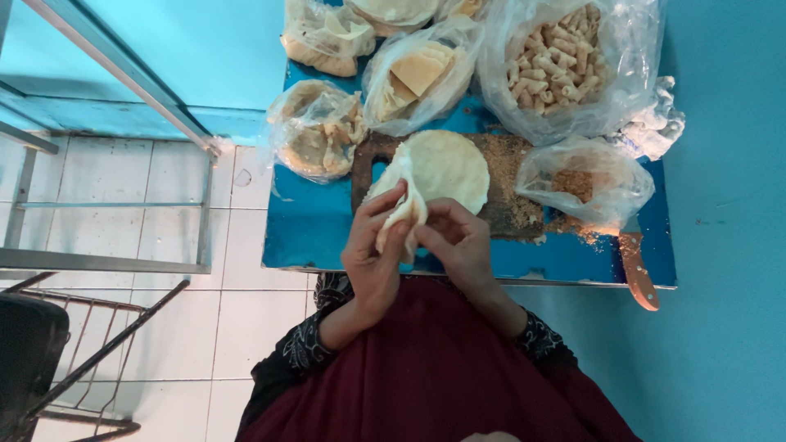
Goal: The person sits at a low blue table and stuffs round puffed bread pockets with filling. They tear open each bread by hand, spoon crumbly filling from a plastic bag into the opening, place the filled bread on a wooden board, and near the end uses a knife to cut into a bread.
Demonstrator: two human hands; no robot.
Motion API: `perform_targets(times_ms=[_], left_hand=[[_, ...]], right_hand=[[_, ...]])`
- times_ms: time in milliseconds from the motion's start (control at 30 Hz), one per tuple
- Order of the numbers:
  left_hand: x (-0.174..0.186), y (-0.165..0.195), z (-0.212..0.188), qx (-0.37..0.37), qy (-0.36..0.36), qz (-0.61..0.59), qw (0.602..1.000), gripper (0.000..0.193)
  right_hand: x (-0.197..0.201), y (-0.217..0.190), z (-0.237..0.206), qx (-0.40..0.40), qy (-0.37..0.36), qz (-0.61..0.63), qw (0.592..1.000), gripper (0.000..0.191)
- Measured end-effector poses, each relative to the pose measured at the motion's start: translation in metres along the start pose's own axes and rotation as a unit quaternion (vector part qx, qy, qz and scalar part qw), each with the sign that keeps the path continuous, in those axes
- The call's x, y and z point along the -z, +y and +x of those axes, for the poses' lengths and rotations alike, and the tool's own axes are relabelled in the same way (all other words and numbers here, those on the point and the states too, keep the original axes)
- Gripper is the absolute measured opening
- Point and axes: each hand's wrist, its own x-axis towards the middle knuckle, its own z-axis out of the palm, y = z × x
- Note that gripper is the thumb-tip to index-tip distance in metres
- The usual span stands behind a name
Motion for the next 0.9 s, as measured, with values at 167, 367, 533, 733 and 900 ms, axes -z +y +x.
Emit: perform_targets(times_ms=[167, 367, 533, 733, 900], left_hand=[[0.004, 0.0, 0.001, 0.033, 0.016, -0.032, 0.999, 0.019], [0.005, -0.001, 0.0, 0.02, -0.009, -0.051, 0.998, 0.021], [0.005, -0.003, -0.004, 0.021, -0.011, -0.048, 0.999, 0.019], [0.007, -0.013, -0.009, 0.053, 0.015, -0.031, 0.998, 0.02], [0.008, -0.021, -0.01, 0.118, 0.077, -0.071, 0.987, 0.025]], right_hand=[[0.008, 0.006, 0.005, -0.105, 0.071, 0.037, 0.991, 0.016], [0.0, -0.003, 0.002, -0.006, 0.016, -0.014, 1.0, 0.011], [-0.009, -0.014, 0.002, 0.051, -0.039, 0.003, 0.998, 0.013], [-0.001, -0.005, 0.001, 0.021, -0.06, 0.083, 0.995, 0.006], [-0.001, -0.001, 0.002, -0.042, 0.003, 0.164, 0.985, 0.003]])
